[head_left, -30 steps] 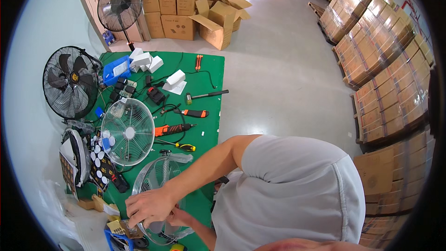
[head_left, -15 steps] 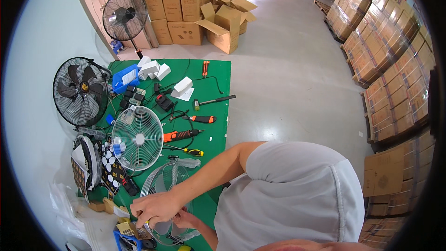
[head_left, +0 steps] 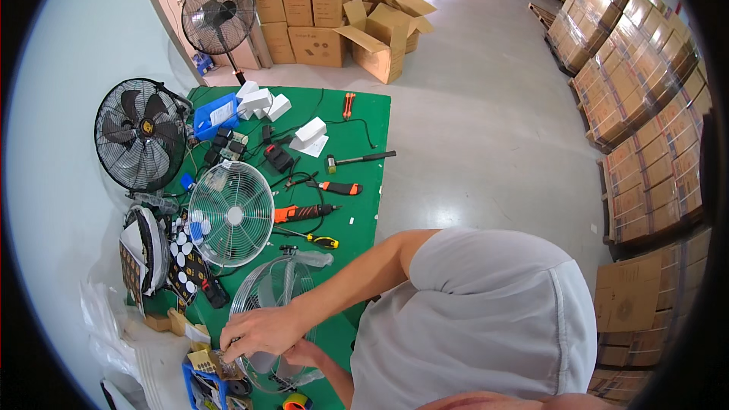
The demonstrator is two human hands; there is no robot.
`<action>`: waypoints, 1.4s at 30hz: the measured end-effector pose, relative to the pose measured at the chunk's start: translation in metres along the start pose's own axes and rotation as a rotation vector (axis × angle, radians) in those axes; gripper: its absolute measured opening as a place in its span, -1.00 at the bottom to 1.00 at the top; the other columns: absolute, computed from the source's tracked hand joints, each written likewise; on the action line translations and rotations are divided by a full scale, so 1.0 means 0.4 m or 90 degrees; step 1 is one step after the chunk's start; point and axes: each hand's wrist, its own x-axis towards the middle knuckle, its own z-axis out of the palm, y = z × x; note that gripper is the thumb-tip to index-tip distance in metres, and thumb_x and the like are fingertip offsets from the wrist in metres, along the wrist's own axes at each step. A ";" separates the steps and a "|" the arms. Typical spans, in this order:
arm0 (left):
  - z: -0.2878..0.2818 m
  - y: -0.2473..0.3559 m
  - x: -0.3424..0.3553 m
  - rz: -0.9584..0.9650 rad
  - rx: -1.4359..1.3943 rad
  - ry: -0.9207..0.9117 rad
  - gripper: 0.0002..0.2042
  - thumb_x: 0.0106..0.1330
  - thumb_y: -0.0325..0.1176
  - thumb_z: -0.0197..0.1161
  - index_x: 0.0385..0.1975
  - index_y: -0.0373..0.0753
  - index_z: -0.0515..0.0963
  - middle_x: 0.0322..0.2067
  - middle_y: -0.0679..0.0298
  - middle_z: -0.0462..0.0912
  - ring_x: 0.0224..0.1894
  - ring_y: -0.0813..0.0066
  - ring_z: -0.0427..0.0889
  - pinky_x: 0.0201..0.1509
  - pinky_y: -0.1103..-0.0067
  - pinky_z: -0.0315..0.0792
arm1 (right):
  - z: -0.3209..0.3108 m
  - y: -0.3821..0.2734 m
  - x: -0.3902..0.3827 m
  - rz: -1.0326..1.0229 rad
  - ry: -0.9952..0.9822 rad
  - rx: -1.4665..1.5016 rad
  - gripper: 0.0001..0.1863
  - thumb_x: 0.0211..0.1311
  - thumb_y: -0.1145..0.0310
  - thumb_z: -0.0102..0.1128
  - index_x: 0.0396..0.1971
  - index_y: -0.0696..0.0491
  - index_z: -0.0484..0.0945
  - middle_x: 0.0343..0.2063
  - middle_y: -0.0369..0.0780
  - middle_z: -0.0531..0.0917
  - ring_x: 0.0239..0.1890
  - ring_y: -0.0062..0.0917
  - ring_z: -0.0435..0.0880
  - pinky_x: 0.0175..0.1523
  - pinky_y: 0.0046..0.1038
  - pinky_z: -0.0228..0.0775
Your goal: Unpacking and repairing an industrial fan grill using screwdrivers and power tools at a workbench.
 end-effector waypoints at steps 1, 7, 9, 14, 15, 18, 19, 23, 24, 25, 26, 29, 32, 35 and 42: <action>0.004 -0.002 0.002 0.018 0.021 -0.017 -0.70 0.34 -0.31 0.37 -0.48 -0.48 0.61 -0.61 0.21 0.62 -0.62 0.52 0.54 -0.58 0.55 0.41 | -0.011 0.000 -0.002 -0.038 0.025 -0.020 -0.62 0.12 0.39 0.41 -0.02 0.00 0.61 -0.01 -0.16 0.52 0.01 -0.19 0.53 0.11 -0.19 0.36; 0.008 -0.160 0.041 0.165 0.153 0.035 -0.69 0.35 -0.28 0.37 -0.46 -0.46 0.63 -0.61 0.21 0.63 -0.62 0.51 0.56 -0.58 0.55 0.42 | -0.018 -0.023 -0.010 -0.020 0.060 0.013 -0.61 0.10 0.38 0.43 -0.03 0.00 0.62 -0.01 -0.17 0.54 0.03 -0.21 0.54 0.08 -0.21 0.40; 0.002 -0.118 0.033 0.156 0.179 0.027 -0.70 0.36 -0.28 0.36 -0.46 -0.46 0.64 -0.61 0.21 0.64 -0.61 0.51 0.57 -0.58 0.55 0.42 | -0.005 -0.005 -0.012 0.012 0.049 0.016 -0.61 0.10 0.40 0.43 -0.03 0.02 0.61 -0.01 -0.17 0.55 0.05 -0.20 0.55 0.07 -0.22 0.42; -0.007 0.054 0.000 -0.014 0.068 -0.063 -0.68 0.35 -0.27 0.35 -0.47 -0.48 0.63 -0.61 0.17 0.65 -0.60 0.48 0.61 -0.59 0.56 0.46 | -0.002 0.024 -0.007 -0.015 0.015 0.112 -0.66 0.11 0.40 0.43 -0.08 0.02 0.62 0.00 -0.14 0.55 0.05 -0.17 0.54 0.09 -0.21 0.40; -0.005 0.045 -0.002 -0.013 0.068 -0.062 -0.68 0.35 -0.27 0.35 -0.47 -0.48 0.63 -0.61 0.17 0.65 -0.60 0.48 0.61 -0.59 0.56 0.46 | -0.004 0.022 -0.008 -0.016 0.015 0.113 -0.66 0.11 0.40 0.43 -0.08 0.02 0.62 0.00 -0.14 0.55 0.05 -0.17 0.54 0.09 -0.21 0.40; -0.011 0.006 0.001 0.008 0.009 -0.034 -0.66 0.36 -0.28 0.34 -0.50 -0.50 0.63 -0.62 0.16 0.64 -0.61 0.47 0.60 -0.58 0.55 0.48 | -0.027 -0.007 -0.002 -0.046 0.005 0.090 -0.68 0.14 0.43 0.40 -0.07 0.02 0.61 0.00 -0.12 0.55 0.06 -0.18 0.55 0.11 -0.18 0.38; -0.012 0.004 0.003 0.005 0.034 -0.040 -0.66 0.36 -0.28 0.34 -0.48 -0.52 0.63 -0.62 0.16 0.65 -0.61 0.48 0.60 -0.58 0.55 0.49 | -0.041 -0.021 -0.001 -0.025 -0.007 0.057 -0.67 0.16 0.44 0.38 -0.05 0.04 0.59 0.00 -0.13 0.53 0.06 -0.18 0.54 0.14 -0.17 0.38; -0.009 0.009 0.001 0.003 0.058 -0.033 -0.65 0.35 -0.28 0.35 -0.47 -0.53 0.64 -0.61 0.16 0.65 -0.60 0.47 0.61 -0.59 0.56 0.49 | -0.017 0.003 -0.005 -0.029 0.026 0.008 -0.61 0.18 0.37 0.39 0.01 0.01 0.57 -0.03 -0.14 0.53 0.05 -0.19 0.53 0.13 -0.16 0.35; -0.010 0.015 0.003 0.004 0.059 -0.034 -0.65 0.35 -0.28 0.35 -0.47 -0.53 0.64 -0.61 0.16 0.65 -0.60 0.47 0.61 -0.59 0.56 0.49 | -0.012 0.019 -0.008 -0.029 0.027 0.008 -0.61 0.18 0.37 0.39 0.01 0.01 0.57 -0.03 -0.14 0.53 0.05 -0.19 0.53 0.13 -0.16 0.35; -0.015 0.021 0.006 0.010 0.073 -0.044 -0.64 0.35 -0.26 0.35 -0.49 -0.52 0.63 -0.61 0.16 0.65 -0.61 0.46 0.61 -0.59 0.55 0.48 | -0.013 0.024 -0.004 -0.071 0.046 0.000 -0.60 0.17 0.35 0.40 0.02 0.00 0.57 -0.04 -0.16 0.53 0.05 -0.19 0.52 0.13 -0.16 0.34; -0.016 0.025 0.007 0.016 0.088 -0.055 -0.63 0.35 -0.24 0.36 -0.50 -0.51 0.63 -0.61 0.16 0.64 -0.61 0.46 0.61 -0.60 0.55 0.48 | -0.013 0.026 -0.004 -0.113 0.064 -0.008 -0.59 0.17 0.34 0.40 0.03 -0.01 0.57 -0.04 -0.17 0.53 0.05 -0.19 0.51 0.13 -0.16 0.33; 0.008 0.022 -0.011 0.002 -0.058 0.006 -0.63 0.35 -0.23 0.36 -0.52 -0.49 0.63 -0.62 0.17 0.64 -0.61 0.45 0.60 -0.58 0.53 0.48 | -0.043 -0.008 -0.019 -0.099 0.071 0.031 -0.57 0.16 0.34 0.40 0.04 0.00 0.54 -0.02 -0.15 0.53 0.09 -0.19 0.51 0.15 -0.17 0.34; -0.017 0.010 -0.010 0.122 0.141 0.029 -0.68 0.34 -0.26 0.36 -0.46 -0.49 0.65 -0.59 0.17 0.66 -0.58 0.45 0.62 -0.56 0.52 0.50 | -0.026 -0.006 -0.034 -0.001 0.023 -0.016 -0.52 0.15 0.33 0.40 0.09 0.04 0.50 0.04 -0.12 0.54 0.17 -0.17 0.49 0.22 -0.18 0.33; -0.014 -0.007 -0.006 0.126 0.166 0.051 -0.72 0.32 -0.31 0.37 -0.40 -0.50 0.64 -0.56 0.18 0.67 -0.57 0.44 0.63 -0.54 0.51 0.49 | -0.002 -0.005 -0.008 -0.055 0.070 -0.034 -0.52 0.14 0.32 0.41 0.07 0.01 0.50 -0.02 -0.12 0.52 0.10 -0.17 0.50 0.18 -0.16 0.34; -0.007 -0.156 0.029 0.168 0.165 0.013 -0.79 0.29 -0.41 0.38 -0.36 -0.50 0.61 -0.52 0.16 0.69 -0.52 0.47 0.65 -0.50 0.52 0.58 | -0.026 -0.035 -0.021 0.033 0.009 0.007 -0.61 0.15 0.39 0.36 0.01 -0.04 0.54 -0.06 -0.12 0.49 0.04 -0.18 0.51 0.17 -0.15 0.38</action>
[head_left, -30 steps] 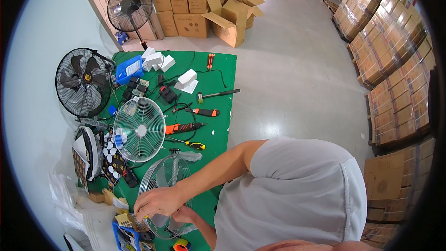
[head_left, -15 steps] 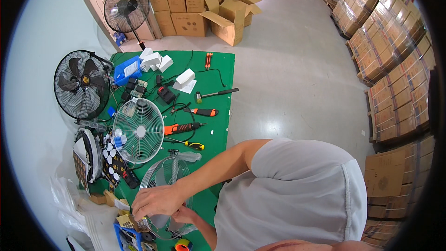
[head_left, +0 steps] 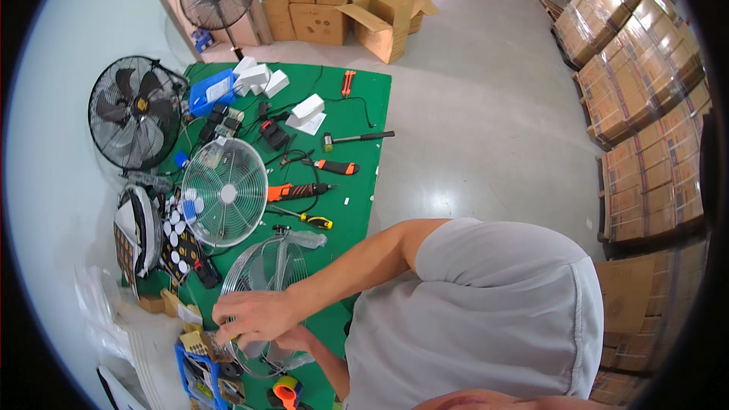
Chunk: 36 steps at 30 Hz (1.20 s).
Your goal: Unpacking and repairing an industrial fan grill using screwdrivers and power tools at a workbench.
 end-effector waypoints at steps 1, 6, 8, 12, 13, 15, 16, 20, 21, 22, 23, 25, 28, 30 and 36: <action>-0.001 0.061 0.000 -0.041 -0.059 -0.014 -0.80 0.29 -0.43 0.38 -0.35 -0.50 0.61 -0.49 0.14 0.69 -0.49 0.46 0.67 -0.50 0.51 0.60 | -0.006 0.000 -0.001 0.000 0.012 -0.041 -0.60 0.14 0.41 0.34 0.01 -0.03 0.54 -0.05 -0.12 0.50 0.06 -0.18 0.51 0.17 -0.17 0.38; 0.008 0.017 0.004 -0.006 -0.087 -0.004 -0.77 0.27 -0.42 0.40 -0.31 -0.52 0.61 -0.43 0.07 0.72 -0.44 0.38 0.70 -0.51 0.49 0.61 | 0.010 0.019 0.009 -0.058 -0.012 -0.008 -0.58 0.12 0.42 0.37 0.03 -0.03 0.59 -0.02 -0.16 0.54 0.08 -0.15 0.52 0.23 -0.18 0.35; -0.002 0.058 0.007 -0.056 -0.019 -0.006 -0.73 0.27 -0.34 0.41 -0.31 -0.49 0.62 -0.43 0.08 0.73 -0.43 0.36 0.70 -0.47 0.45 0.62 | 0.003 0.002 0.010 -0.061 -0.006 -0.019 -0.59 0.13 0.43 0.33 0.03 -0.02 0.57 -0.02 -0.15 0.54 0.08 -0.16 0.52 0.22 -0.20 0.36; -0.020 -0.003 0.005 0.172 0.246 0.079 -0.72 0.28 -0.29 0.40 -0.31 -0.45 0.64 -0.42 0.10 0.74 -0.43 0.36 0.71 -0.42 0.44 0.60 | -0.017 -0.030 0.018 0.000 0.027 -0.070 -0.59 0.11 0.44 0.32 0.02 -0.03 0.58 -0.03 -0.17 0.54 0.08 -0.19 0.53 0.21 -0.19 0.39; -0.041 0.036 -0.003 0.086 0.117 0.022 -0.72 0.28 -0.27 0.40 -0.32 -0.45 0.65 -0.43 0.12 0.74 -0.42 0.40 0.70 -0.40 0.44 0.58 | -0.015 -0.014 0.017 -0.003 0.019 -0.052 -0.59 0.11 0.44 0.32 0.02 -0.03 0.58 -0.03 -0.17 0.54 0.08 -0.19 0.53 0.21 -0.19 0.39; -0.065 0.102 -0.017 -0.033 -0.082 -0.021 -0.75 0.29 -0.26 0.37 -0.41 -0.37 0.64 -0.47 0.14 0.73 -0.42 0.36 0.69 -0.38 0.36 0.52 | 0.012 0.023 0.006 -0.032 0.041 -0.057 -0.58 0.08 0.44 0.35 0.01 -0.03 0.60 0.02 -0.17 0.54 0.10 -0.20 0.55 0.18 -0.18 0.43; -0.063 0.128 -0.014 -0.061 -0.152 -0.009 -0.76 0.30 -0.26 0.35 -0.49 -0.31 0.62 -0.51 0.13 0.71 -0.42 0.30 0.68 -0.39 0.28 0.48 | -0.004 0.028 0.006 -0.041 0.018 -0.053 -0.56 0.07 0.45 0.35 0.02 -0.03 0.61 0.03 -0.17 0.54 0.10 -0.19 0.56 0.17 -0.18 0.44; -0.059 0.156 0.002 -0.075 -0.023 -0.068 -0.79 0.23 -0.30 0.41 -0.38 -0.36 0.69 -0.51 0.13 0.74 -0.47 0.45 0.63 -0.32 0.39 0.50 | -0.082 0.016 0.034 -0.057 -0.040 -0.072 -0.48 0.07 0.55 0.30 0.12 -0.02 0.59 0.06 -0.18 0.62 0.13 -0.18 0.61 0.21 -0.18 0.45; -0.052 0.155 -0.002 -0.117 -0.062 -0.073 -0.78 0.24 -0.30 0.40 -0.43 -0.38 0.68 -0.53 0.11 0.73 -0.47 0.40 0.66 -0.34 0.40 0.49 | -0.079 0.011 0.036 -0.033 -0.030 -0.055 -0.49 0.10 0.52 0.35 0.12 -0.02 0.59 0.02 -0.19 0.65 0.09 -0.19 0.63 0.20 -0.18 0.45; -0.061 0.178 -0.008 -0.129 -0.063 -0.051 -0.78 0.25 -0.30 0.39 -0.45 -0.38 0.67 -0.54 0.10 0.73 -0.48 0.38 0.68 -0.34 0.41 0.50 | -0.075 -0.001 0.036 -0.028 -0.023 -0.062 -0.51 0.08 0.49 0.38 0.09 -0.02 0.61 0.00 -0.19 0.66 0.06 -0.21 0.63 0.17 -0.22 0.47; -0.061 0.214 0.007 -0.129 -0.074 -0.033 -0.77 0.26 -0.30 0.38 -0.48 -0.38 0.67 -0.55 0.10 0.73 -0.49 0.36 0.69 -0.34 0.41 0.51 | -0.079 0.005 0.042 -0.026 -0.014 -0.083 -0.52 0.07 0.47 0.42 0.06 -0.03 0.63 -0.01 -0.19 0.67 0.03 -0.24 0.64 0.13 -0.26 0.50; -0.074 0.234 0.017 -0.154 -0.054 -0.043 -0.75 0.27 -0.29 0.37 -0.50 -0.38 0.66 -0.57 0.11 0.73 -0.50 0.36 0.71 -0.34 0.42 0.52 | -0.058 0.028 0.036 0.000 -0.015 -0.064 -0.55 0.05 0.43 0.44 0.02 -0.05 0.65 -0.03 -0.20 0.66 0.01 -0.26 0.63 0.09 -0.28 0.50; -0.089 0.231 0.015 -0.174 -0.066 -0.074 -0.76 0.27 -0.28 0.40 -0.50 -0.36 0.66 -0.59 0.14 0.73 -0.54 0.36 0.73 -0.35 0.43 0.55 | -0.044 0.023 0.041 0.058 -0.013 -0.045 -0.61 0.06 0.48 0.40 -0.05 -0.07 0.67 -0.05 -0.20 0.66 -0.02 -0.27 0.65 0.01 -0.31 0.55; -0.092 0.235 0.017 -0.180 -0.082 -0.075 -0.77 0.26 -0.29 0.44 -0.47 -0.35 0.66 -0.59 0.17 0.74 -0.56 0.36 0.74 -0.37 0.43 0.57 | -0.050 0.032 0.048 0.033 -0.038 0.000 -0.57 0.07 0.57 0.35 0.00 -0.06 0.66 -0.02 -0.19 0.67 -0.01 -0.25 0.66 0.03 -0.28 0.57; -0.088 0.236 0.014 -0.205 -0.132 -0.070 -0.78 0.26 -0.31 0.44 -0.44 -0.37 0.66 -0.57 0.17 0.76 -0.54 0.40 0.76 -0.37 0.47 0.58 | -0.069 0.015 0.059 0.044 -0.080 0.017 -0.52 0.08 0.65 0.29 0.02 -0.08 0.66 -0.04 -0.19 0.67 -0.03 -0.27 0.66 0.03 -0.25 0.59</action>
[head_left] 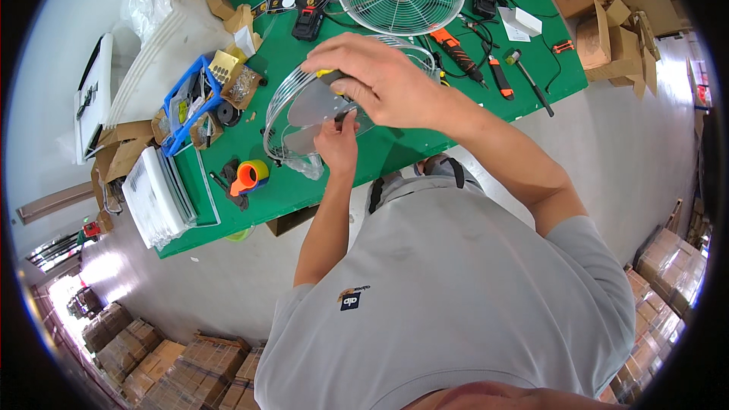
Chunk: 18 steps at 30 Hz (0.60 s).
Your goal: Unpacking and repairing an industrial fan grill using screwdrivers and power tools at a workbench.
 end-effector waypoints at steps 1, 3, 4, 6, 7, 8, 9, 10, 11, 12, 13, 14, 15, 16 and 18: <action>-0.002 0.000 -0.001 0.016 0.021 -0.003 -0.77 0.27 -0.30 0.44 -0.43 -0.37 0.66 -0.56 0.17 0.76 -0.53 0.40 0.76 -0.36 0.48 0.58 | 0.004 -0.002 -0.002 -0.047 0.030 -0.053 -0.51 0.07 0.67 0.28 0.01 -0.09 0.66 -0.05 -0.20 0.66 -0.06 -0.28 0.66 0.00 -0.27 0.61; -0.002 0.000 -0.004 0.030 0.043 -0.006 -0.77 0.28 -0.30 0.43 -0.42 -0.37 0.65 -0.56 0.16 0.76 -0.52 0.40 0.77 -0.36 0.48 0.58 | 0.008 -0.006 -0.007 -0.020 0.025 -0.064 -0.50 0.06 0.69 0.26 0.01 -0.10 0.67 -0.07 -0.20 0.66 -0.09 -0.28 0.67 -0.01 -0.28 0.61; -0.003 0.006 -0.007 0.024 0.042 -0.005 -0.78 0.29 -0.31 0.42 -0.41 -0.38 0.65 -0.56 0.16 0.76 -0.51 0.39 0.77 -0.36 0.48 0.58 | 0.010 -0.007 -0.010 0.006 0.020 -0.073 -0.49 0.06 0.71 0.25 0.00 -0.10 0.67 -0.08 -0.21 0.66 -0.12 -0.28 0.67 -0.03 -0.29 0.62; -0.005 0.018 -0.009 0.017 0.042 -0.004 -0.78 0.30 -0.31 0.41 -0.40 -0.38 0.64 -0.55 0.16 0.76 -0.50 0.38 0.77 -0.35 0.48 0.58 | 0.016 0.000 -0.012 0.003 0.027 -0.035 -0.50 0.07 0.71 0.25 0.00 -0.10 0.67 -0.07 -0.21 0.66 -0.14 -0.27 0.67 -0.02 -0.29 0.62; -0.008 0.029 -0.004 0.004 0.041 -0.025 -0.77 0.30 -0.32 0.41 -0.41 -0.39 0.65 -0.55 0.16 0.76 -0.50 0.38 0.77 -0.35 0.48 0.58 | 0.017 0.004 -0.013 0.001 0.037 0.000 -0.51 0.07 0.70 0.25 -0.01 -0.10 0.67 -0.07 -0.21 0.66 -0.15 -0.26 0.68 -0.02 -0.29 0.61; -0.009 0.034 -0.001 -0.008 0.040 -0.046 -0.77 0.30 -0.32 0.40 -0.42 -0.41 0.66 -0.54 0.16 0.77 -0.50 0.38 0.78 -0.34 0.48 0.58 | 0.016 0.005 -0.014 0.002 0.037 0.002 -0.51 0.07 0.70 0.25 -0.01 -0.10 0.67 -0.07 -0.21 0.66 -0.15 -0.26 0.68 -0.02 -0.29 0.61; -0.010 0.027 0.000 -0.009 0.041 -0.046 -0.77 0.30 -0.32 0.40 -0.42 -0.41 0.66 -0.54 0.16 0.77 -0.50 0.38 0.78 -0.34 0.48 0.58 | 0.014 0.005 -0.015 0.017 0.026 0.006 -0.53 0.08 0.68 0.27 -0.01 -0.10 0.67 -0.07 -0.21 0.66 -0.15 -0.27 0.68 0.00 -0.29 0.61; -0.012 0.025 0.001 -0.021 0.011 -0.051 -0.76 0.30 -0.32 0.40 -0.44 -0.42 0.67 -0.54 0.15 0.77 -0.50 0.40 0.77 -0.34 0.49 0.58 | 0.010 0.005 -0.015 0.030 0.014 0.010 -0.54 0.09 0.66 0.28 -0.01 -0.10 0.67 -0.07 -0.21 0.66 -0.15 -0.28 0.67 0.01 -0.29 0.60; -0.012 0.023 0.001 -0.034 -0.019 -0.056 -0.75 0.30 -0.31 0.41 -0.45 -0.42 0.69 -0.54 0.15 0.77 -0.50 0.41 0.77 -0.34 0.50 0.59 | 0.005 0.005 -0.014 0.028 0.013 0.011 -0.54 0.09 0.66 0.28 -0.01 -0.10 0.67 -0.07 -0.21 0.66 -0.15 -0.28 0.67 0.01 -0.29 0.60; -0.012 0.022 -0.001 -0.034 -0.019 -0.054 -0.75 0.30 -0.31 0.41 -0.45 -0.42 0.69 -0.54 0.15 0.77 -0.50 0.41 0.77 -0.34 0.50 0.59 | 0.001 0.004 -0.012 0.014 0.014 0.001 -0.53 0.09 0.67 0.27 0.00 -0.10 0.67 -0.07 -0.20 0.66 -0.13 -0.28 0.68 0.00 -0.30 0.61; -0.016 0.036 -0.001 -0.035 0.006 -0.056 -0.75 0.30 -0.31 0.41 -0.46 -0.42 0.70 -0.54 0.15 0.77 -0.50 0.43 0.77 -0.34 0.51 0.59 | -0.001 0.004 -0.013 0.001 0.016 -0.011 -0.53 0.10 0.67 0.26 0.01 -0.10 0.67 -0.06 -0.20 0.65 -0.10 -0.27 0.69 -0.01 -0.31 0.62; -0.018 0.044 -0.001 -0.036 0.031 -0.058 -0.74 0.30 -0.30 0.42 -0.47 -0.42 0.71 -0.55 0.14 0.77 -0.50 0.45 0.76 -0.35 0.51 0.59 | 0.001 0.001 -0.016 0.002 0.017 -0.011 -0.53 0.10 0.67 0.26 0.01 -0.10 0.67 -0.06 -0.20 0.65 -0.10 -0.27 0.69 -0.01 -0.31 0.62; -0.016 0.040 -0.002 -0.036 0.031 -0.059 -0.74 0.30 -0.30 0.42 -0.47 -0.42 0.71 -0.55 0.14 0.77 -0.50 0.45 0.76 -0.35 0.51 0.59 | 0.006 -0.003 -0.020 -0.012 0.042 -0.031 -0.53 0.11 0.69 0.22 0.00 -0.09 0.67 -0.05 -0.18 0.65 -0.08 -0.25 0.69 -0.01 -0.30 0.63; -0.013 0.039 -0.002 -0.020 0.038 -0.057 -0.74 0.30 -0.30 0.42 -0.46 -0.42 0.71 -0.55 0.14 0.77 -0.51 0.45 0.76 -0.34 0.51 0.59 | 0.009 -0.007 -0.022 -0.025 0.066 -0.052 -0.53 0.12 0.71 0.18 -0.02 -0.08 0.68 -0.04 -0.16 0.64 -0.05 -0.24 0.70 -0.01 -0.29 0.64; -0.008 0.037 -0.001 -0.003 0.045 -0.055 -0.75 0.29 -0.30 0.42 -0.46 -0.42 0.71 -0.56 0.14 0.77 -0.51 0.45 0.76 -0.34 0.50 0.59 | 0.013 0.008 -0.035 -0.021 0.072 -0.054 -0.55 0.13 0.72 0.17 -0.04 -0.07 0.69 -0.02 -0.14 0.63 -0.02 -0.23 0.69 -0.02 -0.29 0.63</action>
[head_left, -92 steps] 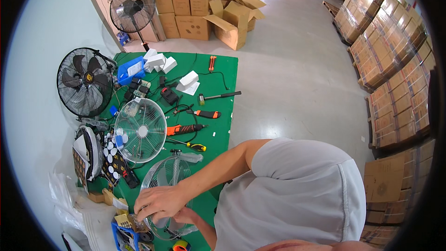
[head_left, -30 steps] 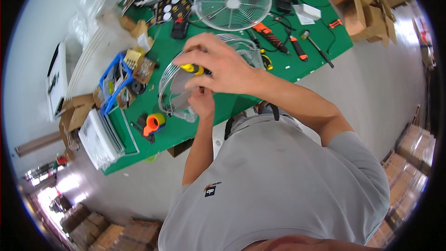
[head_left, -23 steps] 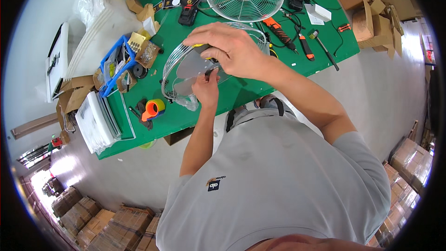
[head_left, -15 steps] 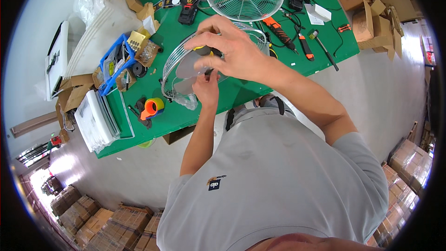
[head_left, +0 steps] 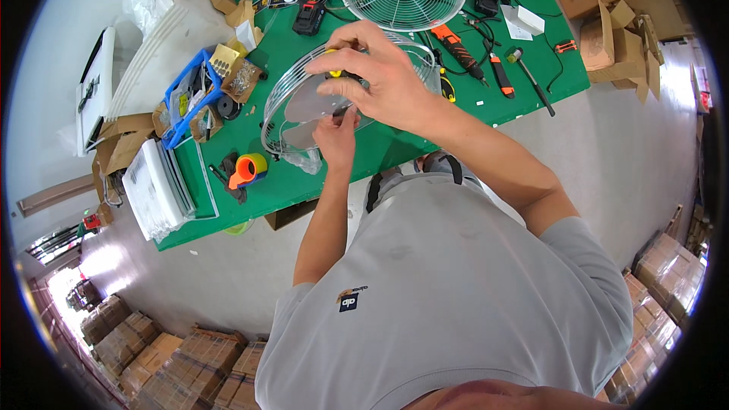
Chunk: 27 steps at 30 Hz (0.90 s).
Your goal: Unpacking and repairing an industrial fan grill using screwdrivers and power tools at a workbench.
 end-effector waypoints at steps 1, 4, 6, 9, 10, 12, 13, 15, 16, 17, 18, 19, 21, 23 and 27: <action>0.003 0.001 0.000 -0.015 -0.016 0.008 -0.75 0.29 -0.30 0.42 -0.46 -0.41 0.71 -0.55 0.14 0.77 -0.51 0.43 0.76 -0.34 0.49 0.59 | 0.001 0.005 -0.004 0.004 0.005 -0.002 -0.57 0.13 0.72 0.15 -0.07 -0.06 0.70 0.00 -0.13 0.62 0.02 -0.22 0.68 -0.03 -0.29 0.63; 0.004 -0.010 0.002 -0.018 -0.022 0.009 -0.75 0.28 -0.29 0.42 -0.46 -0.40 0.72 -0.55 0.14 0.77 -0.51 0.40 0.77 -0.33 0.47 0.59 | -0.010 0.002 -0.004 0.113 -0.054 0.147 -0.65 0.22 0.67 0.21 -0.08 -0.04 0.73 0.07 -0.15 0.63 0.08 -0.37 0.64 0.00 -0.35 0.59; 0.001 -0.021 0.005 -0.004 -0.013 0.004 -0.75 0.27 -0.28 0.41 -0.46 -0.40 0.72 -0.54 0.13 0.77 -0.51 0.39 0.77 -0.32 0.45 0.59 | -0.018 -0.002 0.015 0.093 -0.107 0.187 -0.64 0.22 0.67 0.22 -0.08 -0.05 0.73 0.08 -0.15 0.62 0.05 -0.38 0.66 -0.04 -0.38 0.60; 0.005 -0.019 0.004 -0.018 -0.015 0.002 -0.72 0.27 -0.27 0.41 -0.49 -0.41 0.69 -0.56 0.11 0.76 -0.51 0.34 0.77 -0.31 0.41 0.59 | -0.011 0.006 0.025 -0.004 -0.127 0.130 -0.62 0.18 0.65 0.23 -0.08 -0.10 0.73 0.06 -0.15 0.61 0.01 -0.34 0.67 -0.06 -0.37 0.60; 0.010 -0.025 0.004 0.017 0.030 0.028 -0.71 0.26 -0.26 0.41 -0.51 -0.42 0.67 -0.57 0.09 0.75 -0.51 0.31 0.76 -0.31 0.39 0.58 | -0.004 0.007 0.027 -0.083 -0.097 0.040 -0.60 0.14 0.64 0.25 -0.08 -0.13 0.73 0.03 -0.16 0.61 0.01 -0.31 0.66 -0.04 -0.33 0.59; 0.017 -0.042 0.004 0.055 0.072 0.056 -0.69 0.26 -0.26 0.41 -0.54 -0.43 0.65 -0.59 0.08 0.73 -0.52 0.28 0.76 -0.31 0.36 0.58 | 0.003 -0.007 0.025 -0.071 -0.072 0.012 -0.61 0.13 0.60 0.29 -0.07 -0.14 0.72 0.01 -0.17 0.61 -0.01 -0.31 0.66 -0.02 -0.32 0.58; 0.025 -0.045 0.003 0.042 0.036 0.067 -0.69 0.25 -0.26 0.42 -0.55 -0.43 0.63 -0.59 0.07 0.73 -0.52 0.25 0.75 -0.32 0.35 0.57 | 0.000 -0.012 0.021 -0.053 -0.046 -0.017 -0.62 0.11 0.56 0.34 -0.06 -0.14 0.72 -0.01 -0.19 0.61 -0.02 -0.31 0.66 0.01 -0.32 0.58; 0.031 -0.053 0.001 0.034 -0.005 0.077 -0.69 0.24 -0.26 0.42 -0.56 -0.43 0.61 -0.59 0.06 0.72 -0.52 0.23 0.75 -0.33 0.34 0.56 | 0.024 0.001 0.003 -0.042 -0.017 -0.005 -0.60 0.07 0.53 0.37 -0.06 -0.15 0.72 -0.03 -0.21 0.61 -0.03 -0.31 0.65 0.02 -0.33 0.57; 0.023 -0.052 0.003 0.016 -0.011 0.061 -0.69 0.24 -0.27 0.42 -0.54 -0.43 0.61 -0.58 0.05 0.72 -0.52 0.22 0.75 -0.33 0.33 0.55 | 0.027 0.004 0.005 -0.026 0.014 0.010 -0.59 0.04 0.51 0.40 -0.06 -0.15 0.72 -0.05 -0.24 0.61 -0.03 -0.30 0.64 0.04 -0.34 0.57; 0.018 -0.049 0.006 -0.002 -0.016 0.045 -0.70 0.24 -0.28 0.43 -0.52 -0.44 0.61 -0.57 0.04 0.73 -0.51 0.20 0.75 -0.34 0.33 0.54 | 0.018 0.006 0.006 -0.022 -0.026 0.012 -0.52 0.01 0.53 0.41 0.00 -0.14 0.68 -0.05 -0.26 0.62 0.00 -0.28 0.63 0.06 -0.35 0.57; 0.018 -0.046 0.008 0.005 -0.021 0.042 -0.70 0.24 -0.28 0.43 -0.52 -0.44 0.61 -0.57 0.04 0.73 -0.51 0.20 0.75 -0.34 0.33 0.54 | 0.010 0.006 0.009 -0.025 -0.024 0.004 -0.52 0.01 0.53 0.41 0.00 -0.14 0.68 -0.05 -0.26 0.62 0.00 -0.28 0.63 0.06 -0.35 0.57; 0.017 -0.047 0.005 0.007 -0.016 0.045 -0.70 0.24 -0.28 0.43 -0.51 -0.45 0.61 -0.57 0.04 0.72 -0.52 0.20 0.74 -0.34 0.33 0.54 | 0.006 -0.002 0.013 -0.019 -0.048 0.011 -0.52 0.08 0.59 0.33 0.04 -0.11 0.67 -0.07 -0.22 0.62 0.04 -0.28 0.64 0.01 -0.35 0.62; 0.017 -0.047 0.005 0.015 -0.015 0.046 -0.70 0.23 -0.29 0.43 -0.50 -0.46 0.60 -0.58 0.04 0.72 -0.52 0.21 0.74 -0.34 0.33 0.54 | 0.001 -0.012 0.019 -0.014 -0.069 0.012 -0.51 0.15 0.65 0.26 0.08 -0.09 0.65 -0.08 -0.17 0.62 0.07 -0.28 0.66 -0.03 -0.35 0.67; 0.019 -0.056 0.003 0.083 0.006 0.092 -0.71 0.23 -0.31 0.43 -0.51 -0.46 0.59 -0.63 0.06 0.69 -0.55 0.20 0.72 -0.35 0.33 0.53 | 0.002 -0.023 0.024 -0.097 -0.046 -0.053 -0.51 0.16 0.58 0.29 0.12 -0.09 0.61 0.02 -0.19 0.63 0.12 -0.26 0.62 0.09 -0.30 0.58; 0.022 -0.054 0.004 0.126 -0.010 0.137 -0.72 0.23 -0.30 0.43 -0.52 -0.43 0.59 -0.63 0.05 0.68 -0.56 0.20 0.71 -0.37 0.32 0.52 | 0.015 -0.012 0.000 -0.032 -0.068 -0.065 -0.52 0.16 0.53 0.31 0.12 -0.08 0.61 0.14 -0.19 0.61 0.18 -0.24 0.58 0.17 -0.27 0.49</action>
